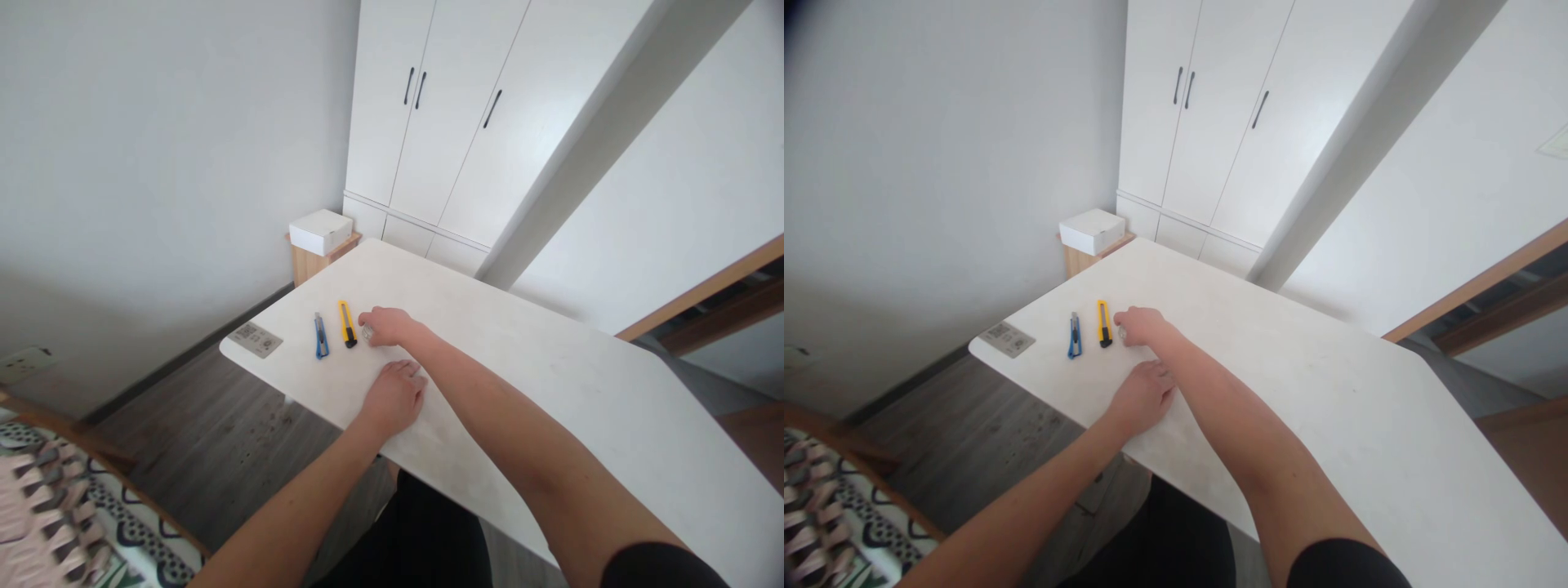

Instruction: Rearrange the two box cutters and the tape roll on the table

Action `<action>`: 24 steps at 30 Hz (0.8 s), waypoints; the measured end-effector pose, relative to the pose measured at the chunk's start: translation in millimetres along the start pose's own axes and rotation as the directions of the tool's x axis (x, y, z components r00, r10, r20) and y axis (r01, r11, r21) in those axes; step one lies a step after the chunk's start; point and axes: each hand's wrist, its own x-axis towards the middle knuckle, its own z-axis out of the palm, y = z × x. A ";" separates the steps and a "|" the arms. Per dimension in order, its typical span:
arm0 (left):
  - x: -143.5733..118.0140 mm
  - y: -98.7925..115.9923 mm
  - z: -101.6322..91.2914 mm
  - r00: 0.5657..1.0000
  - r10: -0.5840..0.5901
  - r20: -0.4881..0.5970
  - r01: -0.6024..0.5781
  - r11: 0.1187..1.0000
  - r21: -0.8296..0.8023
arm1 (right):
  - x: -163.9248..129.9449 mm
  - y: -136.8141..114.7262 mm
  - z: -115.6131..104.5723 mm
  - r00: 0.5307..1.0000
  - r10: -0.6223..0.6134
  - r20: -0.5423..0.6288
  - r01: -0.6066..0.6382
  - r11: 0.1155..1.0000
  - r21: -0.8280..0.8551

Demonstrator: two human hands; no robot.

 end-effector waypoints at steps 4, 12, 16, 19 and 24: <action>0.2 0.4 0.1 1.000 -0.004 -0.007 0.004 1.000 -0.015 | 0.5 -5.2 7.2 0.999 0.015 -0.041 -0.017 0.999 -0.030; 0.7 -0.5 2.8 1.000 -0.010 -0.009 0.010 1.000 -0.008 | 0.4 -7.4 8.4 0.999 0.017 -0.031 -0.018 0.999 -0.041; 0.3 0.4 -0.2 1.000 0.002 -0.011 -0.002 1.000 -0.007 | 7.1 -3.8 5.3 1.000 -0.011 0.025 0.012 0.999 -0.038; 0.4 1.1 -1.7 1.000 -0.008 -0.002 0.008 1.000 -0.003 | 12.4 -1.7 5.1 0.999 -0.021 0.039 0.022 0.999 -0.039; 1.3 1.4 -1.2 1.000 -0.012 0.001 0.012 1.000 -0.003 | 14.6 -0.5 6.2 0.999 -0.019 0.044 0.020 1.000 -0.023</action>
